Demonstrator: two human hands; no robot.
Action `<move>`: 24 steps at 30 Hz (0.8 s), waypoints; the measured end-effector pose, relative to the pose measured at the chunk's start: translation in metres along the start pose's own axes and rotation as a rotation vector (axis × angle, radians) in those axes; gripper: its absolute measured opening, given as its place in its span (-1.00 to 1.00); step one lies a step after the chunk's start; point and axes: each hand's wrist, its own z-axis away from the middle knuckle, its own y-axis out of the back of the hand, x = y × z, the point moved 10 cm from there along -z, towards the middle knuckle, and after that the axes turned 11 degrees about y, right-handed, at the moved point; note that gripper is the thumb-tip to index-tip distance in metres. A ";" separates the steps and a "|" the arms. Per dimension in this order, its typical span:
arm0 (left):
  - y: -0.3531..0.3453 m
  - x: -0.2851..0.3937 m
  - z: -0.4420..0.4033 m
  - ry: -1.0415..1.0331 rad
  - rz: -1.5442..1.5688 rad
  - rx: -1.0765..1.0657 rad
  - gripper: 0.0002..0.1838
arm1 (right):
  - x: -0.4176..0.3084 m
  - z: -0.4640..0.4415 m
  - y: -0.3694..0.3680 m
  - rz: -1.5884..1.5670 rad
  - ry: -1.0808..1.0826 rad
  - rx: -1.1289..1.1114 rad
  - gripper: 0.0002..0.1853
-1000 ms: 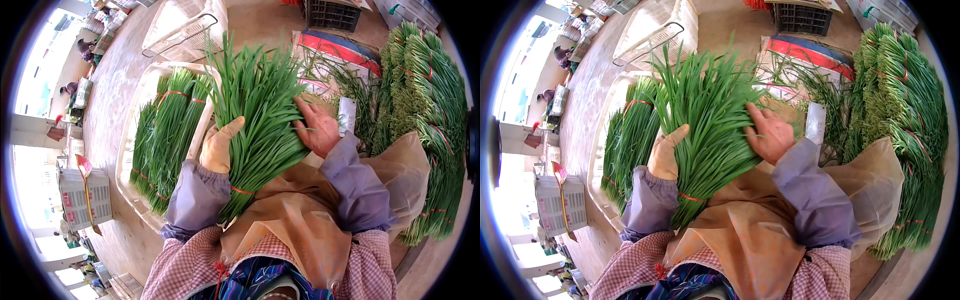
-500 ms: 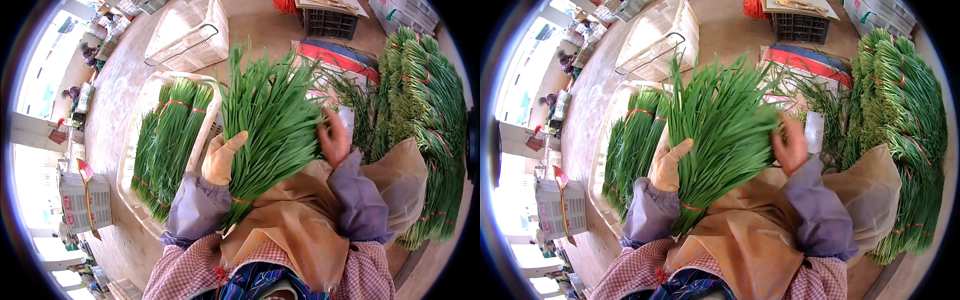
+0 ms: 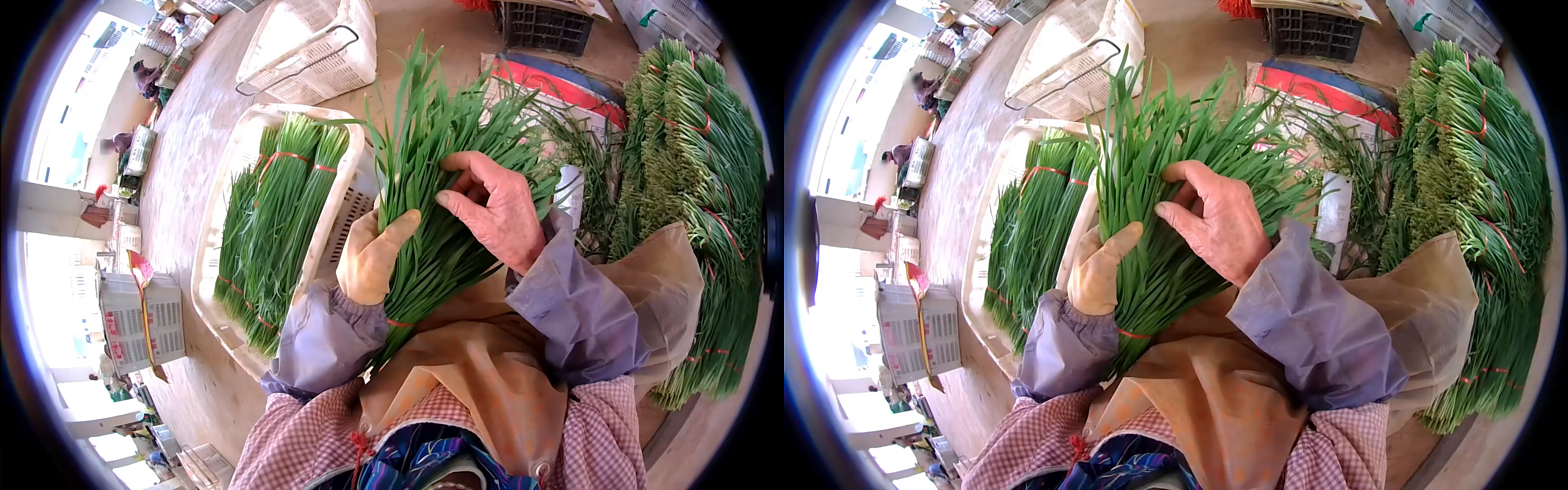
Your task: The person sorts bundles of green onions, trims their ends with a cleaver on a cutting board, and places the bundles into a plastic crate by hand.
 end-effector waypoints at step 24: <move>0.009 -0.002 -0.006 0.061 -0.007 0.107 -0.75 | -0.023 0.018 -0.003 0.407 0.265 0.096 -0.88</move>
